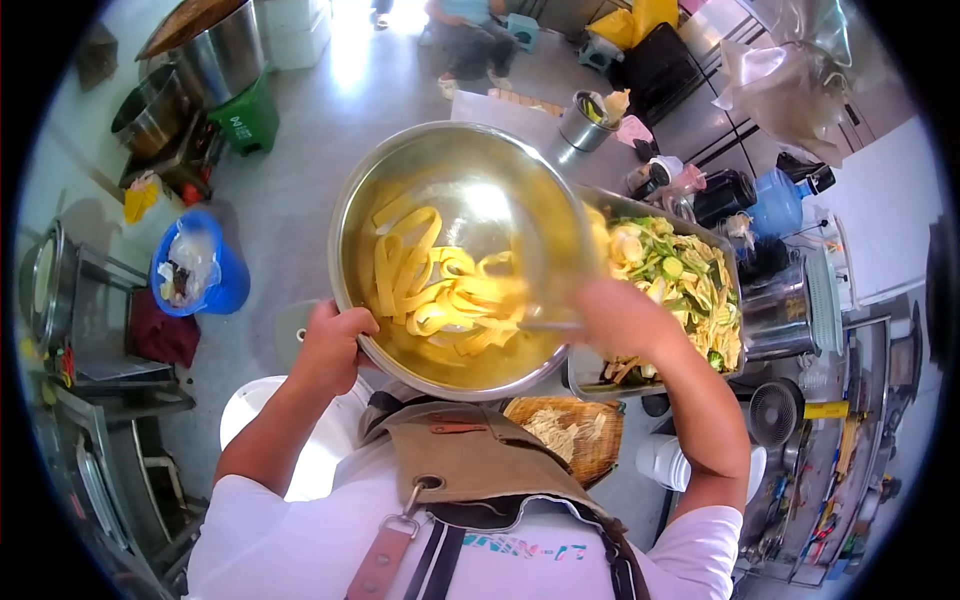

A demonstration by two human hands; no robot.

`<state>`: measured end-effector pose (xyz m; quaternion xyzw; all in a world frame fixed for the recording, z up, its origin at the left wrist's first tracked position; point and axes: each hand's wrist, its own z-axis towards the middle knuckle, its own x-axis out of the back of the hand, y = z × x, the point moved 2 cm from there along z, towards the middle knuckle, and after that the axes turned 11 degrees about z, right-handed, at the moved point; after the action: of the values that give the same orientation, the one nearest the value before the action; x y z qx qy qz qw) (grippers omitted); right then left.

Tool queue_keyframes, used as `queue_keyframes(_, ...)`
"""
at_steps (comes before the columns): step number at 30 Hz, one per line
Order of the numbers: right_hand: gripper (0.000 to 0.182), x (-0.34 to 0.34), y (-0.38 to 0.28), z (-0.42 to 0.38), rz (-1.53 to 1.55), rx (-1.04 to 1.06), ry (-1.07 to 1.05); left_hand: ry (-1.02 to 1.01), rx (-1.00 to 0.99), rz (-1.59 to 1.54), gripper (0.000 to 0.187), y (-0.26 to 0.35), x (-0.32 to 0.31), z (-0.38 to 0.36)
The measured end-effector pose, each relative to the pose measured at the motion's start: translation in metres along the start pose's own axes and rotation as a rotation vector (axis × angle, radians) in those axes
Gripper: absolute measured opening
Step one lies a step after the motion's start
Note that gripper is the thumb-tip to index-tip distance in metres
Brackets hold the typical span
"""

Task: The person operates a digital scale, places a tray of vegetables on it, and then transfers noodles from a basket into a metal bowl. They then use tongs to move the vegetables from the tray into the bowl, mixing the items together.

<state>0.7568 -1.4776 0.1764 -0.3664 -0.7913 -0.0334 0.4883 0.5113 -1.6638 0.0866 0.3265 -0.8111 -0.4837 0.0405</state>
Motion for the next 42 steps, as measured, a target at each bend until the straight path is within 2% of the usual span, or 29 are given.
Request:
queue_keyframes(3,0.035,-0.019,-0.011,0.002,-0.097,-0.028,-0.079,0.029,0.002,-0.005,0.038,-0.001,0.001,-0.001)
queue_keyframes(6,0.031,-0.022,-0.021,0.002,-0.006,0.077,-0.054,0.055,-0.001,0.019,0.038,-0.006,0.003,0.001)
queue_keyframes(12,0.026,-0.015,-0.002,-0.003,0.339,0.162,0.086,0.006,0.055,-0.022,0.042,0.013,-0.005,-0.007)
queue_keyframes(13,0.027,-0.014,0.003,-0.009,0.406,0.227,0.19,0.022,0.047,-0.019,0.042,0.013,-0.006,-0.005)
queue_keyframes(17,0.03,0.022,0.005,-0.036,0.457,0.063,0.166,0.066,0.035,0.024,0.042,0.011,-0.014,0.008)
queue_keyframes(21,0.029,0.051,0.015,-0.061,0.536,0.031,0.231,-0.045,-0.013,-0.011,0.042,0.013,-0.017,0.025)
queue_keyframes(25,0.029,0.076,0.031,-0.082,0.58,0.008,0.268,0.006,-0.021,0.003,0.038,0.033,-0.026,0.027)
queue_keyframes(26,0.027,0.088,0.018,-0.091,0.687,-0.129,0.272,-0.011,-0.015,0.003,0.035,0.038,-0.029,0.028)
queue_keyframes(28,0.028,0.095,0.03,-0.1,0.728,-0.064,0.32,-0.028,-0.015,0.015,0.032,0.043,-0.033,0.032)
queue_keyframes(29,0.033,0.096,0.04,-0.105,0.819,-0.095,0.311,-0.029,-0.024,0.028,0.032,0.045,-0.034,0.035)
queue_keyframes(33,0.034,0.117,0.051,-0.136,0.902,-0.113,0.497,-0.008,-0.095,0.037,0.039,0.046,-0.041,0.045)
queue_keyframes(39,0.037,0.145,0.067,-0.179,0.871,-0.133,0.699,-0.071,-0.081,0.061,0.037,0.044,-0.045,0.054)
queue_keyframes(42,0.035,0.144,0.08,-0.189,0.865,-0.143,0.74,-0.019,-0.086,0.091,0.033,0.043,-0.042,0.053)
